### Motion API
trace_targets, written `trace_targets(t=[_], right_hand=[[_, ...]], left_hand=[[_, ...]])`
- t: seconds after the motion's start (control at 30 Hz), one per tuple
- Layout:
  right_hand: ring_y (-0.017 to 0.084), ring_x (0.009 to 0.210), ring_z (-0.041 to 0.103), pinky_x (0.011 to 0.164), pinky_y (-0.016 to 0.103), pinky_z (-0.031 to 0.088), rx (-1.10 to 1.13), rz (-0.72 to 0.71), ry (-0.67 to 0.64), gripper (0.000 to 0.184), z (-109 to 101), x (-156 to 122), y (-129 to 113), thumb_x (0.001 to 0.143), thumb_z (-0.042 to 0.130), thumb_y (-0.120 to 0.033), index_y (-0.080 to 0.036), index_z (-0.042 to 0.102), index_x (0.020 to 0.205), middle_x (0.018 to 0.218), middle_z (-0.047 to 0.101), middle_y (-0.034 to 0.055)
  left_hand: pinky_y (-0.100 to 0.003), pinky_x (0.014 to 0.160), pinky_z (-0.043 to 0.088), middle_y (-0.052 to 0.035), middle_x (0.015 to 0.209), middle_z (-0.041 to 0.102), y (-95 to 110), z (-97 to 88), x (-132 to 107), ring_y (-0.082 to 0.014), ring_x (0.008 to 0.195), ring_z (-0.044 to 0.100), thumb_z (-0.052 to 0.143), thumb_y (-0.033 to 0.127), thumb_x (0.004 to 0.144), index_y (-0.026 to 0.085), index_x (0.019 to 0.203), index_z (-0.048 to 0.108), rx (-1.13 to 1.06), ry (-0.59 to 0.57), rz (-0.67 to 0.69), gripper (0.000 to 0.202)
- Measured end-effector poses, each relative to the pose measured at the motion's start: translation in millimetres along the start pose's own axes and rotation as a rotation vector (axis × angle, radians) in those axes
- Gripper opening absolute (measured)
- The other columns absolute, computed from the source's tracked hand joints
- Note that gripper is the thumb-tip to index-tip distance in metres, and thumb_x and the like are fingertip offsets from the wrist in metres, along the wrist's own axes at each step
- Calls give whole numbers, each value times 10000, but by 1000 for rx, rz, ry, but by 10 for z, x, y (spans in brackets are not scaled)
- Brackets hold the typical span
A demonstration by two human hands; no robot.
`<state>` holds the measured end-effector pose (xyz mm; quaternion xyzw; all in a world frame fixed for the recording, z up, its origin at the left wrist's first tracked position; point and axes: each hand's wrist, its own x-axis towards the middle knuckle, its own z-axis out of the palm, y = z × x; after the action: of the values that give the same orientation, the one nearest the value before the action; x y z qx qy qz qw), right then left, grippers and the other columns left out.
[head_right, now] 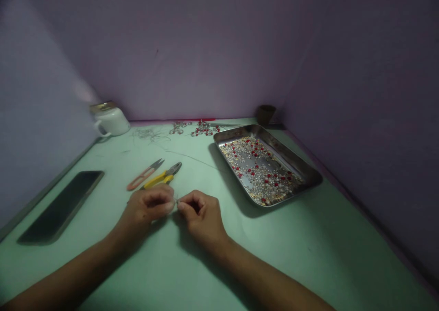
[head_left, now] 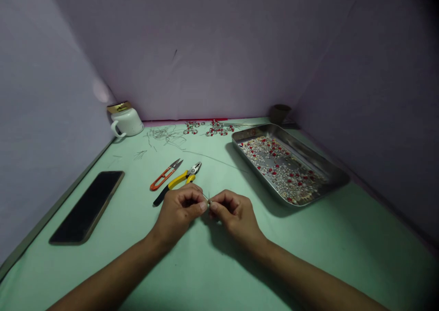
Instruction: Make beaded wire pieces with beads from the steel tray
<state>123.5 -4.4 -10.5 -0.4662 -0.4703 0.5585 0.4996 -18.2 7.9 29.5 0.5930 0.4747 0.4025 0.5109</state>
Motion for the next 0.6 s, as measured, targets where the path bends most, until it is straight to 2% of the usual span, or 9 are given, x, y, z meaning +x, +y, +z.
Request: trace_targets(t=[0.1,0.2,0.3,0.47,0.6], right_hand=[[103,487,505,497,240,399,56,56,-17,109,13,14,4,666,653,-240,-150,626,610,513,602,4],[98,469,507,497,240,409,89,107,-26,131,20,28,3,660,673,-261,-142,639,619,503,611,7],[95,459,506,495,240,410,112,138,-59,158,18,32,3,640,701,-285,-135,654,622,500,620,12],[100,492,528,518,251,422,172,147,-137,225,-8,53,9,609,748,-328,-127,696,696,552,649,30],[106,524,555,552,262,446,236,179,-121,249,-17,71,22,547,793,-277,-141,702,734,600,661,24]], left_hand=[[-266,581,371,-2,599,521,8,3,0,-141,609,470,637,226,640,159,536,591,27,-1,-47,133],[-259,559,376,-7,591,558,-2,15,3,-144,598,481,650,239,642,157,619,630,68,45,-100,88],[-250,573,381,4,574,550,-22,16,10,-133,594,478,651,193,633,156,560,605,108,104,-71,94],[-245,557,369,14,552,528,-54,-23,30,-124,570,461,613,196,668,157,551,581,133,69,-69,128],[-252,561,381,11,552,528,-33,-46,49,-130,573,464,609,205,664,162,540,573,131,78,-69,136]])
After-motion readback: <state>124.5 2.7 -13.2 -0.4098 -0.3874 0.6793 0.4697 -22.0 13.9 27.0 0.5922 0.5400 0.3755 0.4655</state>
